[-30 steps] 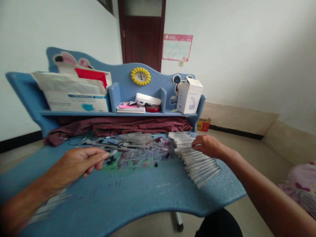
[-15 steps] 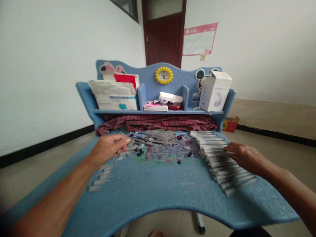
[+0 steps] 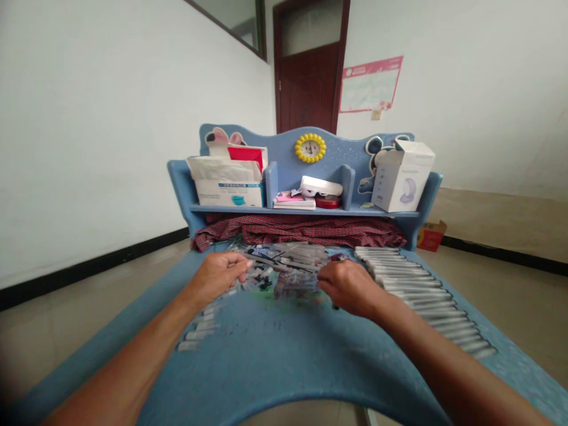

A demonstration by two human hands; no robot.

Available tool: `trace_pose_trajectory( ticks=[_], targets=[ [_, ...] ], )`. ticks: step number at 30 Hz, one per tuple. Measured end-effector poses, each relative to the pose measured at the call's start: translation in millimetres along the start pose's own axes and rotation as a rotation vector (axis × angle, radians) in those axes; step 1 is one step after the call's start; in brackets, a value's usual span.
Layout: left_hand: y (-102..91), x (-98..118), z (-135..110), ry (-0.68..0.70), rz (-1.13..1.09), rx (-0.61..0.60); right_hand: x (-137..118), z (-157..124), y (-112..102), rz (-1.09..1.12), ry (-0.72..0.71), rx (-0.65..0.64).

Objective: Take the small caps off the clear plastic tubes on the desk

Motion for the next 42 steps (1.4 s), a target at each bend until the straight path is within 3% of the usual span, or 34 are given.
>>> trace_pose_trajectory(
  ticks=[4,8,18,24,32,42],
  targets=[
    [-4.7,-5.1,0.5,-0.020,0.102,0.053,-26.8,40.3,37.7,-0.026,0.009,-0.020],
    [-9.5,-9.4,2.0,-0.017,0.172,0.085,-34.7,67.2,58.6,-0.047,0.051,-0.018],
    [-4.7,-12.7,1.7,0.018,0.279,0.045,-29.9,82.1,85.7,-0.154,0.119,-0.103],
    [-2.2,-13.9,2.2,0.069,0.316,0.054,-15.8,74.1,74.2,-0.189,0.153,-0.115],
    [-2.2,-18.0,2.0,0.017,0.327,0.035,10.9,37.5,45.1,-0.131,0.148,-0.067],
    [0.8,-15.1,1.8,0.049,0.335,0.030,25.3,15.2,40.1,-0.031,0.178,-0.069]
  ],
)
Point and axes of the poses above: each hand's wrist, its own z-axis towards the middle knuckle, its own y-axis out of the palm, x = y × z, the point moved 10 cm from there along z, towards the middle knuckle, and after that the axes turned 11 degrees about x, right-handed, at the moved point
